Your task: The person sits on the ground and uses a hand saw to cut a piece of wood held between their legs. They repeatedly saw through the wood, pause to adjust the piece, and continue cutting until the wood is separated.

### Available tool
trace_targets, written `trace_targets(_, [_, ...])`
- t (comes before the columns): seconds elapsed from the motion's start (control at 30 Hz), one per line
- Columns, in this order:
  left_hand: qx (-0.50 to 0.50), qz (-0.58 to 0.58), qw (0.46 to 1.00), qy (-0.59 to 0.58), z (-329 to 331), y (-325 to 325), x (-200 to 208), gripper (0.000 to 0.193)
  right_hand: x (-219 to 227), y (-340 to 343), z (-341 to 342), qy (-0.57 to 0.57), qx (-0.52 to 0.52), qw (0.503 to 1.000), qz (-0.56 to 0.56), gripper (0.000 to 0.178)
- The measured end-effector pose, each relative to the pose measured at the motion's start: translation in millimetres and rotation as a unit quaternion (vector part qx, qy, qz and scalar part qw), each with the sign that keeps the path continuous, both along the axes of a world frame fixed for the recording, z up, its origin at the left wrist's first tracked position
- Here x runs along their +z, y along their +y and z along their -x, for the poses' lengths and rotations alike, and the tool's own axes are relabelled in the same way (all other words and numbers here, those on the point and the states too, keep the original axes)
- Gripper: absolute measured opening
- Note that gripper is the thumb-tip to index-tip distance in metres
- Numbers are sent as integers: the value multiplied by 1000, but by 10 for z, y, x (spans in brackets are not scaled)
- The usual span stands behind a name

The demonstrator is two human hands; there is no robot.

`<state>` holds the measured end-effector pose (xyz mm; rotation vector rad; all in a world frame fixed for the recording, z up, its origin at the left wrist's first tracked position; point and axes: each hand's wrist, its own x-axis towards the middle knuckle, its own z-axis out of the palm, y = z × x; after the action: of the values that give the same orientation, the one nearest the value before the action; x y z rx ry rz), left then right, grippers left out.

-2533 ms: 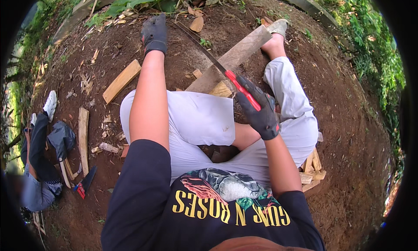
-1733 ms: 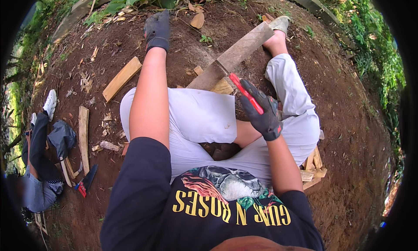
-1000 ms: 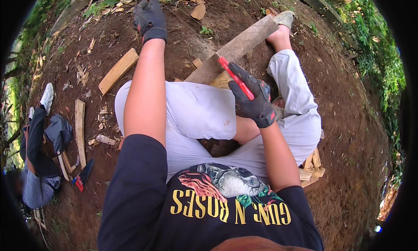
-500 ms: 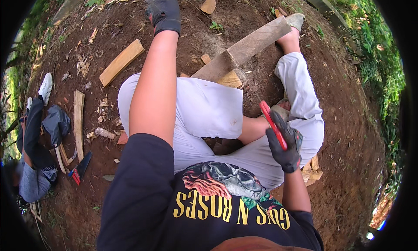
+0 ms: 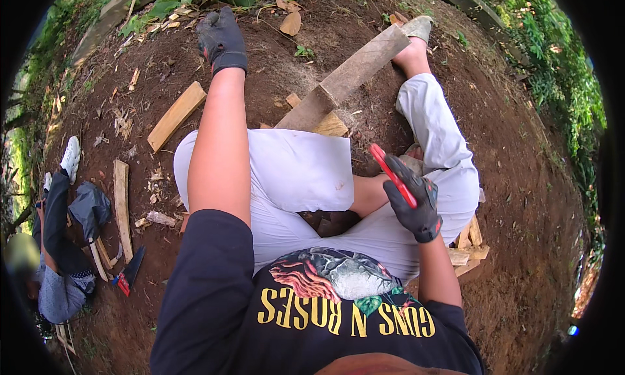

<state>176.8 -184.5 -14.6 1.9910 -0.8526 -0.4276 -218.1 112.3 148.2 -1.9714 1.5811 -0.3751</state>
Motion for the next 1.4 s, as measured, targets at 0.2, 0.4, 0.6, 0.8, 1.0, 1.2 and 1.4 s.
trace_targets(0.2, [-6, -27, 999, 15, 281, 83, 248, 50, 704, 595, 282, 36, -28, 999, -22, 52])
trace_targets(0.4, [9, 13, 996, -92, -6, -18, -259, 50, -267, -457, -489, -19, 35, 998, 52, 47])
trace_targets(0.6, [-9, -29, 999, -7, 152, 37, 97, 51, -578, -1024, -840, -128, -18, 991, 18, 48])
trace_targets(0.8, [-14, -11, 1000, 14, 120, -2, 55, 49, 80, 138, 25, 4, -31, 1000, -5, 51])
trace_targets(1.0, [-80, -31, 990, -116, 80, -61, -170, 44, 815, 659, 369, 12, -45, 996, -75, 50])
trace_targets(1.2, [-121, -62, 982, -128, 254, 21, 35, 45, -341, -288, -347, -6, 31, 999, 28, 57])
trace_targets(1.4, [-89, -26, 994, -53, 186, 27, 93, 38, -868, -1419, -1193, -111, 42, 992, 32, 58])
